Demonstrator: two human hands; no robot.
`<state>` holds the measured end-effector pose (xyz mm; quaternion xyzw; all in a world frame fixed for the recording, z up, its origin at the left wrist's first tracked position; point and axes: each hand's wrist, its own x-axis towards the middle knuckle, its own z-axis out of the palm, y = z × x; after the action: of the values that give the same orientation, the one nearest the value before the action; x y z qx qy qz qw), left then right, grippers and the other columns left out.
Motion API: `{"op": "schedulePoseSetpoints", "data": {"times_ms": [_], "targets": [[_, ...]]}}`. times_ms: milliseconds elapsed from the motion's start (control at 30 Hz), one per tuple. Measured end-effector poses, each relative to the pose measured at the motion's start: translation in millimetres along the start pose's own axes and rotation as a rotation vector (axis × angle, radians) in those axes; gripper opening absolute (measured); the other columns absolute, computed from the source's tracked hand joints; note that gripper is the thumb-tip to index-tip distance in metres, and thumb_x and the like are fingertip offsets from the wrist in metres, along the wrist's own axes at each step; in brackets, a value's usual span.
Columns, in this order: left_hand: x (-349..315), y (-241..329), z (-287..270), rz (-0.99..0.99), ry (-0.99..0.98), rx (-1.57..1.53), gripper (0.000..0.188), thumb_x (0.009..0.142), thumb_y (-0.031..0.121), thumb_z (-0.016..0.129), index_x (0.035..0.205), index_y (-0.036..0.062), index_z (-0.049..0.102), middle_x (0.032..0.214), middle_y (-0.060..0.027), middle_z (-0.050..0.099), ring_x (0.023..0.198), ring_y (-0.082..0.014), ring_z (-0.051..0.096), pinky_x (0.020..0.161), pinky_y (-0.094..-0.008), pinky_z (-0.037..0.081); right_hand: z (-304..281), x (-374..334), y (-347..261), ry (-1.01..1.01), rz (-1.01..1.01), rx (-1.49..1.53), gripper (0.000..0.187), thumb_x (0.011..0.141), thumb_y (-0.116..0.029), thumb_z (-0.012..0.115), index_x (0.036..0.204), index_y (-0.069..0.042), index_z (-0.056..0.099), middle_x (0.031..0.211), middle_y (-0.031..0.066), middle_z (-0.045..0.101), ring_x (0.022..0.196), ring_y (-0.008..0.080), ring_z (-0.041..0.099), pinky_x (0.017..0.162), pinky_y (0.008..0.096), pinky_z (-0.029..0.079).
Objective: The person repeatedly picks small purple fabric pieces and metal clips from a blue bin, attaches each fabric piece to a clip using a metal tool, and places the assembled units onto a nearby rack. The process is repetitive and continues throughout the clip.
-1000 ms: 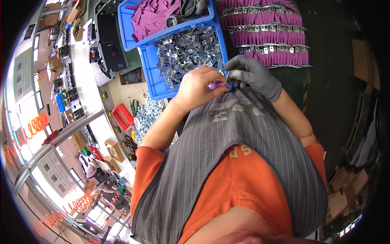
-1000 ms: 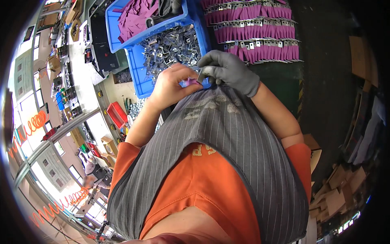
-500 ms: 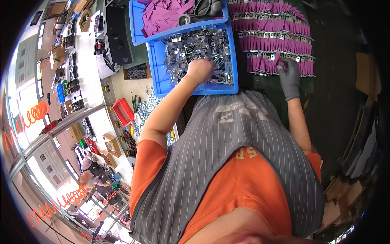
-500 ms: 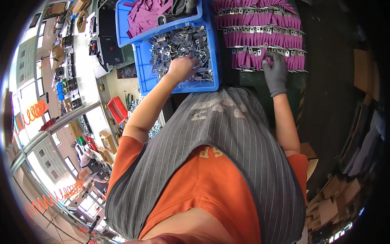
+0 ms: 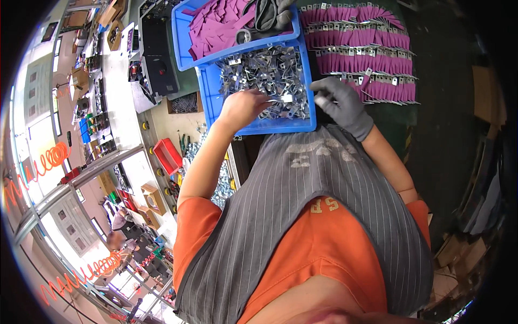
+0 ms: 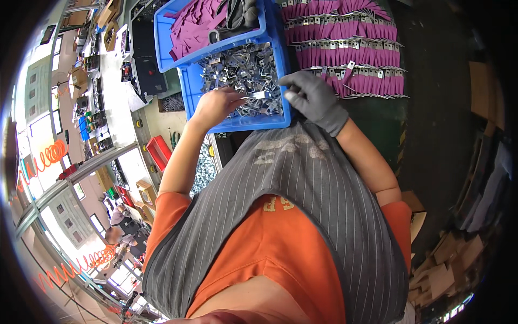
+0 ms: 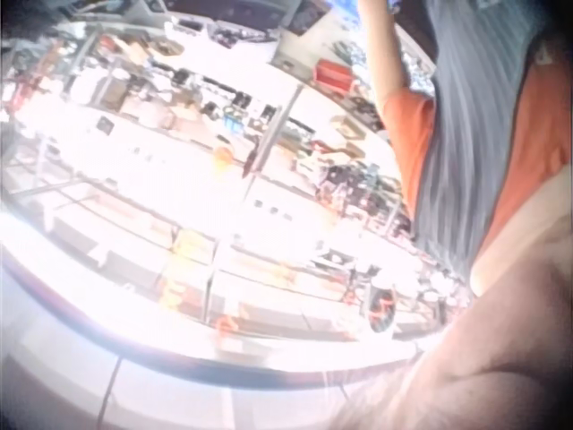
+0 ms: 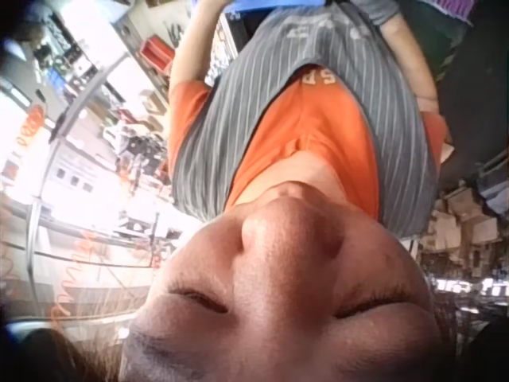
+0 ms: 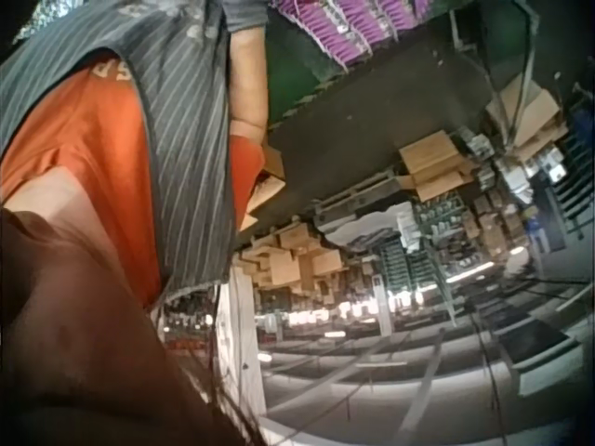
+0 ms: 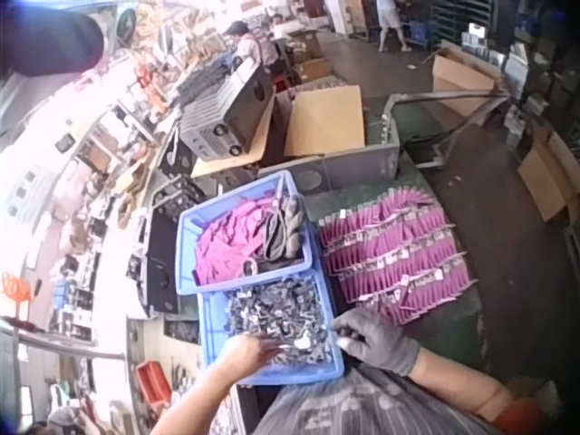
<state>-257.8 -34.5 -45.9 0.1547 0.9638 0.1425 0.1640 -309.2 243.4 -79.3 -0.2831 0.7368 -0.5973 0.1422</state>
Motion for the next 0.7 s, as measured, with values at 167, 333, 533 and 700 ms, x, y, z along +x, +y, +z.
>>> {"op": "schedulePoseSetpoints", "data": {"times_ms": [167,333,533,700], "targets": [[-12,19,-17,0.065,0.213,-0.141,0.016,0.084,0.021,0.067,0.098,0.0143,0.071,0.078,-0.0044,0.064,0.072,-0.0243,0.062,0.062,-0.0356,0.050,22,11,-4,-0.164,0.091,0.265,0.028,0.089,-0.013,0.060,0.114,-0.001,0.058,0.098,0.0069,0.063,0.076,0.0091,0.059,0.067,0.0244,0.050],[0,29,-31,0.076,0.394,-0.160,0.030,0.079,0.021,0.071,0.108,0.0146,0.066,0.096,-0.0063,0.065,0.087,-0.0277,0.063,0.072,-0.0373,0.052,5,16,-21,-0.369,0.343,0.459,0.024,0.092,-0.011,0.058,0.113,-0.001,0.060,0.091,0.0032,0.066,0.074,0.0063,0.058,0.069,0.0224,0.049],[48,-13,-87,-0.061,0.626,-0.195,0.026,0.077,0.013,0.074,0.103,0.0134,0.070,0.090,-0.0055,0.068,0.066,-0.0158,0.058,0.065,-0.0289,0.049,1,5,-14,-0.317,0.435,0.461,0.028,0.090,-0.006,0.056,0.116,0.001,0.062,0.091,0.0036,0.068,0.079,0.0060,0.060,0.073,0.0224,0.050],[104,-67,-82,-0.279,0.540,0.004,0.030,0.082,0.035,0.069,0.104,0.0153,0.070,0.092,-0.0029,0.071,0.075,-0.0207,0.065,0.070,-0.0316,0.051,13,-7,8,-0.212,0.232,0.325,0.028,0.081,0.002,0.050,0.102,0.000,0.068,0.086,0.0056,0.067,0.077,0.0094,0.062,0.073,0.0246,0.050]]}}
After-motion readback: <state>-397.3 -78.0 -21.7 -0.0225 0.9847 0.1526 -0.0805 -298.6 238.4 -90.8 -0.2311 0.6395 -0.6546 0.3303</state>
